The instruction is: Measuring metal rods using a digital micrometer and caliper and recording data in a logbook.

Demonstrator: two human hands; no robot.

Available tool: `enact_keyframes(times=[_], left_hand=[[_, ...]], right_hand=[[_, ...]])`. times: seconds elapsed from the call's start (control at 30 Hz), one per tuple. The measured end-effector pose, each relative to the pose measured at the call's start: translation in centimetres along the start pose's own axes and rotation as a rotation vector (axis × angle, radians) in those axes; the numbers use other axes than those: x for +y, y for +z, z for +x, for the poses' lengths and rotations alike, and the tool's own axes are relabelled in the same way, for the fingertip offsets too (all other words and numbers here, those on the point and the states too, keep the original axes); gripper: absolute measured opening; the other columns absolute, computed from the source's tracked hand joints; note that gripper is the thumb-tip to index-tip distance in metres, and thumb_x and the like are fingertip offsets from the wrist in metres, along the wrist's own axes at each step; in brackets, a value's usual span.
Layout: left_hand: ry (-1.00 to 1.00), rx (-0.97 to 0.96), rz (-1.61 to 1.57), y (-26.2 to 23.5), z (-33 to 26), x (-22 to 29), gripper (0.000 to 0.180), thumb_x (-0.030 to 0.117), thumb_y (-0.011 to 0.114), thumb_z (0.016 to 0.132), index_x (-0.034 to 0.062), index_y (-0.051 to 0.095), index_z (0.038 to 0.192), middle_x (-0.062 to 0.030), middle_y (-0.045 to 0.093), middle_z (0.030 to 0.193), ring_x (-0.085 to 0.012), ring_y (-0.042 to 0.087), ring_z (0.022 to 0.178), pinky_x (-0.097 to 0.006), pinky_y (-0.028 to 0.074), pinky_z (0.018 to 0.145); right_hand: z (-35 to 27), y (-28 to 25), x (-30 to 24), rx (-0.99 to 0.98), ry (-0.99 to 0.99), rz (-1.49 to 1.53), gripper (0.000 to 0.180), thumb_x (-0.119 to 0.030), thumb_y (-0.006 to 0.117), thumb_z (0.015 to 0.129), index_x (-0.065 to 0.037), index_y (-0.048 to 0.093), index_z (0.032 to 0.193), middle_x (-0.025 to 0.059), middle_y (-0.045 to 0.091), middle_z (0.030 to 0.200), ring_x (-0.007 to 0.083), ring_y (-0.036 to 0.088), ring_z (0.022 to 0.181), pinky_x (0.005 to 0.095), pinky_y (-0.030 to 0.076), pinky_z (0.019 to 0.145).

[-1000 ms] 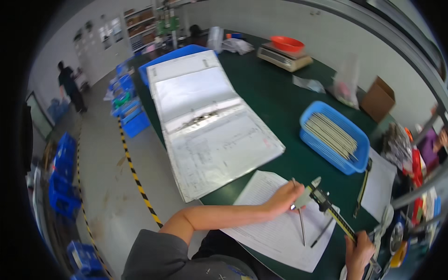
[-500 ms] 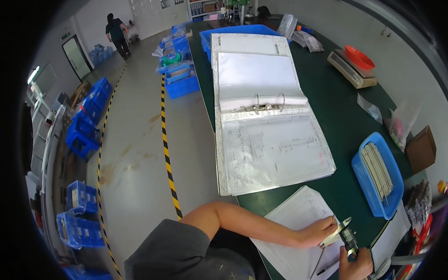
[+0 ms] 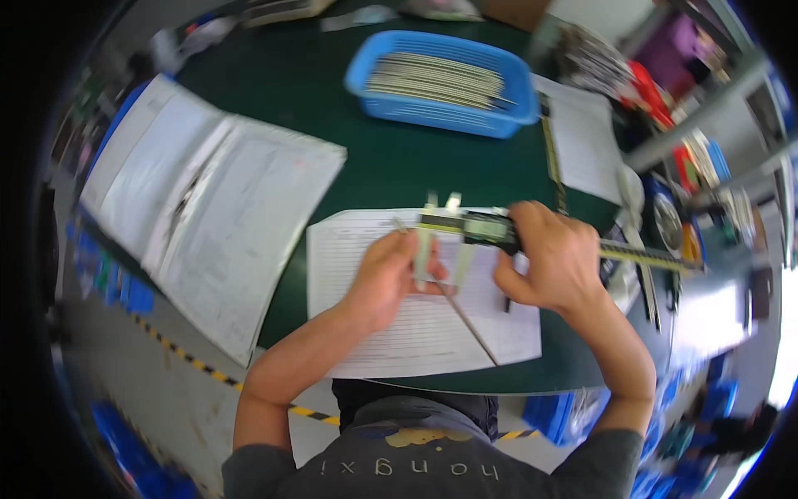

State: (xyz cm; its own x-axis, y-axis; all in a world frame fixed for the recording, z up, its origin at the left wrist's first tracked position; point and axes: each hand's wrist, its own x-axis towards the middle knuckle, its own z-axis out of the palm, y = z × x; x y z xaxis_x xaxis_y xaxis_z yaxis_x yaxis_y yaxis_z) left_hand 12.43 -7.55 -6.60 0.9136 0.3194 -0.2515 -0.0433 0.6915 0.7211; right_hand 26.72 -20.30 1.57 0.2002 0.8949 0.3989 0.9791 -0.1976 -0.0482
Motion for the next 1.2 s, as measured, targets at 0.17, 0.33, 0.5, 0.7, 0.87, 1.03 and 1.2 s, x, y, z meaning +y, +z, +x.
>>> enact_keyframes(times=[0.17,0.33,0.5,0.7,0.87,1.03,1.2], left_hand=[[0.106,-0.111,0.018,0.8,-0.2,0.4,0.039,0.04,0.04,0.091,0.0017,0.048,0.092,-0.0053,0.048,0.076,-0.0196,0.054,0.076,-0.04,0.053,0.069],[0.251,0.019,0.05,-1.6,-0.5,2.6,0.033,0.034,0.038,0.092,0.0035,0.049,0.087,-0.0029,0.044,0.067,-0.0158,0.053,0.07,-0.04,0.056,0.064],[0.277,-0.009,0.065,-2.8,-0.5,4.8,0.03,0.029,0.034,0.094,0.0036,0.049,0.087,-0.0015,0.043,0.068,-0.0135,0.05,0.07,-0.039,0.056,0.066],[0.242,-0.031,0.068,-2.9,-0.4,5.2,0.033,0.026,0.03,0.095,0.0002,0.051,0.095,-0.0034,0.045,0.074,-0.0157,0.052,0.076,-0.041,0.055,0.068],[0.239,0.021,-0.068,-2.4,-0.1,3.9,0.036,0.027,0.035,0.093,-0.0018,0.05,0.109,-0.0071,0.051,0.083,-0.0204,0.056,0.086,-0.042,0.054,0.072],[0.303,0.187,0.026,-2.3,-0.1,3.4,0.035,0.027,0.041,0.092,-0.0001,0.05,0.113,-0.0048,0.049,0.083,-0.019,0.056,0.088,-0.04,0.053,0.074],[0.267,0.331,0.251,-2.2,0.0,3.8,0.036,0.024,0.05,0.089,0.0011,0.05,0.116,-0.0028,0.048,0.083,-0.0162,0.057,0.083,-0.032,0.054,0.071]], right_hand=[[-2.0,-1.5,0.2,0.003,0.029,-0.101,0.028,-0.024,0.058,0.062,-0.003,0.047,0.077,0.0072,0.048,0.061,0.0227,0.05,0.047,0.0334,0.038,0.04],[-4.6,-3.9,1.2,0.099,0.1,-0.197,0.028,-0.021,0.059,0.059,-0.005,0.049,0.08,0.0067,0.047,0.059,0.0249,0.05,0.047,0.0337,0.04,0.043],[-7.8,-6.7,3.1,0.084,0.213,-0.212,0.034,-0.022,0.059,0.056,-0.005,0.052,0.084,0.0071,0.049,0.056,0.026,0.051,0.048,0.0341,0.041,0.047],[-10.4,-7.0,4.4,-0.026,0.459,-0.001,0.038,-0.017,0.061,0.054,0.0,0.053,0.087,0.0083,0.051,0.06,0.022,0.05,0.049,0.0291,0.041,0.05],[-13.1,-5.4,5.0,-0.058,0.846,0.697,0.041,-0.008,0.067,0.061,0.004,0.051,0.096,0.0024,0.054,0.074,0.0087,0.05,0.062,0.0222,0.041,0.057],[-13.2,-4.7,2.6,-0.036,0.828,0.897,0.057,-0.007,0.073,0.064,0.006,0.047,0.113,0.0051,0.056,0.093,0.0082,0.051,0.085,0.019,0.04,0.074],[-12.3,-5.2,1.2,0.014,0.707,0.626,0.061,-0.006,0.073,0.061,0.004,0.049,0.116,0.004,0.057,0.089,0.0069,0.052,0.077,0.0174,0.041,0.067]])
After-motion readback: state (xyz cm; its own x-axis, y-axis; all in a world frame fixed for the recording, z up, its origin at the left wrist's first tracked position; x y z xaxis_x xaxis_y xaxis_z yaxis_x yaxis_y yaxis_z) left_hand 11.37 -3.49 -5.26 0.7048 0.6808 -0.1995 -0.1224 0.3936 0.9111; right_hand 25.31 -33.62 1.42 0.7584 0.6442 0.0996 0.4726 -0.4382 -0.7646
